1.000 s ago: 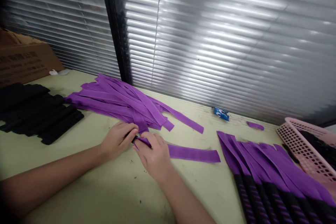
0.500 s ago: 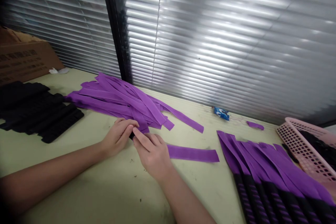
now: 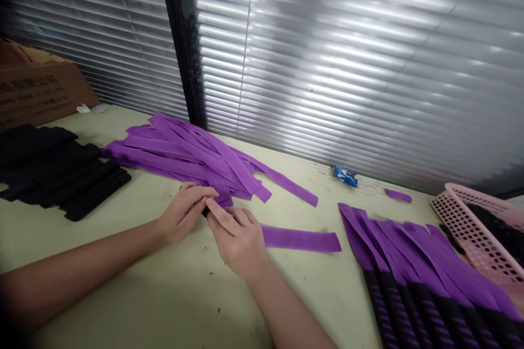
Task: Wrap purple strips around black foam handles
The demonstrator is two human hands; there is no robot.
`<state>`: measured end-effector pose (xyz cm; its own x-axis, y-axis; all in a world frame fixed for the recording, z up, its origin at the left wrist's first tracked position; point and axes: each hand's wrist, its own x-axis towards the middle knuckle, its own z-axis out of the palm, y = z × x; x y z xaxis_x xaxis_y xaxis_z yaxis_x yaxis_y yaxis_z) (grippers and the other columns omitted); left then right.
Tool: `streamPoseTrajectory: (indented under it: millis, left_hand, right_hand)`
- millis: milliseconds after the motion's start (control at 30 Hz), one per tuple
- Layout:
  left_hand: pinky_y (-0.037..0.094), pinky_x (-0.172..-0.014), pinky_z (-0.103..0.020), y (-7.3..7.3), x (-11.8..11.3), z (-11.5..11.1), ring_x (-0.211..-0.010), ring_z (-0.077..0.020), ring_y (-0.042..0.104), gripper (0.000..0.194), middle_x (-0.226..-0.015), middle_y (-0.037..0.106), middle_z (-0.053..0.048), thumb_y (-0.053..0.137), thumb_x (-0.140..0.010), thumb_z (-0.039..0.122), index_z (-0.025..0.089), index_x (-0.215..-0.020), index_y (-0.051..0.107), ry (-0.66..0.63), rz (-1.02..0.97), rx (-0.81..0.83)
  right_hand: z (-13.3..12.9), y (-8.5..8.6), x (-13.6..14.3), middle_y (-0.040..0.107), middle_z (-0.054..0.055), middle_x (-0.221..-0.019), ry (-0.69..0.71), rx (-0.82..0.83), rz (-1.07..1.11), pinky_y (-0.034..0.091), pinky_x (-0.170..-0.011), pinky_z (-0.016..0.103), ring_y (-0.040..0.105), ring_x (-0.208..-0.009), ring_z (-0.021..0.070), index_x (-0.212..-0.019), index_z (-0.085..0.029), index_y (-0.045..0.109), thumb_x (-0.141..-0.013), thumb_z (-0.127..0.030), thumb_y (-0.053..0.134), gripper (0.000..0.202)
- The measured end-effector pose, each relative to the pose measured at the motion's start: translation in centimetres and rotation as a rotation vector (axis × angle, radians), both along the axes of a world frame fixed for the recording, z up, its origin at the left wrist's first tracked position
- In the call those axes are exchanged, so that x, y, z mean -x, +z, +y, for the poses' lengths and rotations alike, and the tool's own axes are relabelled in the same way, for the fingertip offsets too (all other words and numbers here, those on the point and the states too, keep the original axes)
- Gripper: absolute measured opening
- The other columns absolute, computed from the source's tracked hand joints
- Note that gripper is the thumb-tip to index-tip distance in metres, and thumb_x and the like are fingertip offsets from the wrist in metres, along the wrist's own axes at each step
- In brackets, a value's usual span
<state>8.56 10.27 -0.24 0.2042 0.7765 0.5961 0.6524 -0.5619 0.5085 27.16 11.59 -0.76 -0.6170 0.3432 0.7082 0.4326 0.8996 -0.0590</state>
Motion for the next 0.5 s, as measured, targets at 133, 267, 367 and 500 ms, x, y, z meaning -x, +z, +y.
streamPoseTrajectory:
  millis: [133,267,367,500]
  left_hand:
    - [0.035,-0.079,-0.035,0.1,0.0,-0.13,-0.075,-0.015,0.061,0.028,-0.091,0.071,-0.002,0.03,-0.098,0.021,0.02,-0.104,0.058,-0.014,-0.003,-0.005]
    - [0.034,-0.077,-0.035,0.38,-0.15,-0.19,-0.071,-0.0144,0.06,0.028,-0.088,0.071,-0.001,0.031,-0.098,0.022,0.02,-0.101,0.059,0.002,0.012,0.036]
    - [0.034,-0.076,-0.035,0.49,-0.21,-0.17,-0.069,-0.0144,0.059,0.028,-0.086,0.071,-0.001,0.031,-0.098,0.024,0.02,-0.1,0.059,0.013,0.022,0.061]
    - [0.034,-0.075,-0.035,0.51,-0.18,-0.1,-0.068,-0.014,0.059,0.028,-0.084,0.07,-0.001,0.031,-0.098,0.024,0.02,-0.098,0.059,0.017,0.049,0.072]
  right_hand:
    - [-0.01,0.0,-0.12,0.061,0.002,-0.129,-0.009,0.003,-0.016,0.055,-0.079,0.032,0.061,-0.092,0.0171,-0.108,-0.021,0.07,-0.093,-0.014,0.053,0.024]
    - [0.03,0.0,-0.19,0.062,0.003,-0.128,-0.005,0.009,-0.009,0.055,-0.078,0.033,0.061,-0.092,0.0172,-0.11,-0.02,0.07,-0.092,-0.013,0.054,0.025]
    - [0.02,-0.02,-0.21,0.062,0.002,-0.128,-0.006,0.027,-0.014,0.056,-0.078,0.033,0.061,-0.091,0.017,-0.109,-0.021,0.07,-0.092,-0.014,0.053,0.025]
    - [0.01,-0.11,-0.25,0.062,0.002,-0.128,-0.011,0.04,-0.027,0.056,-0.079,0.032,0.062,-0.092,0.0166,-0.111,-0.022,0.07,-0.092,-0.015,0.053,0.026]
